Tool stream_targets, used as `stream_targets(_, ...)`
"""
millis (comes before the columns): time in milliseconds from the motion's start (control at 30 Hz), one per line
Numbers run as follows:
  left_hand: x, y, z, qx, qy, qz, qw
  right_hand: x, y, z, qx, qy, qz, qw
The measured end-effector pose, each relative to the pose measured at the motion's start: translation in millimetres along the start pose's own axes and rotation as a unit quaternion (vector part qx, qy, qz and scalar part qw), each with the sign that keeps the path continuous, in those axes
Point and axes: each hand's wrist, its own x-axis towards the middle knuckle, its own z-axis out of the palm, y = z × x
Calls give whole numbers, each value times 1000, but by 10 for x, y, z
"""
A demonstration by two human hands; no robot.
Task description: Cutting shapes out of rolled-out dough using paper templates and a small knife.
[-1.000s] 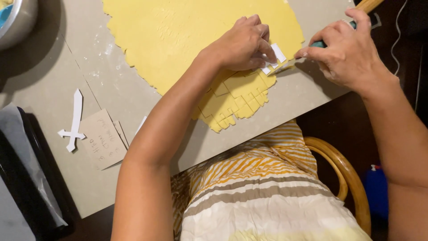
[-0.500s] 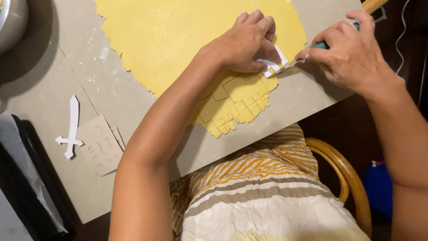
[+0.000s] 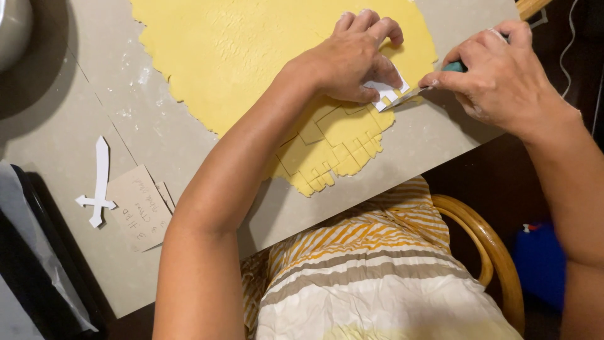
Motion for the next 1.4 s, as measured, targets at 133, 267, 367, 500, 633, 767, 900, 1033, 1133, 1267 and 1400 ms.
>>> stream_targets(133,17,-5,1,-2,2,-1,1000,27,19,-1,8,-1,-2,1000)
stream_targets(267,31,34,-13,0,-15,-17,1000,25,48,17,-2,-17,-5,1000)
stream_targets(367,24,73,-53,-1,-19,-32,999,12,124,60,-6,-21,-6,1000)
stream_targets(500,34,55,-9,12,-11,-24,1000,-71,234,198,18,-30,3,999)
stream_targets(633,45,90,-39,10,-19,-31,999,-62,293,182,-6,-52,-3,999)
stream_targets(767,47,108,-40,11,-23,-55,998,-21,345,151,1,-70,4,998)
stream_targets(900,57,89,-34,15,-20,-47,999,-29,406,180,-9,-73,8,997)
stream_targets(1033,57,118,-39,21,-21,-56,998,-66,459,337,9,-75,7,997)
stream_targets(1133,52,140,-46,30,-16,-33,999,-105,469,329,27,-83,-2,996)
stream_targets(1267,-24,224,29,30,2,-51,998,-246,431,119,40,-60,28,997)
stream_targets(1400,-175,404,244,153,23,-60,986,-812,303,106,201,-68,189,959)
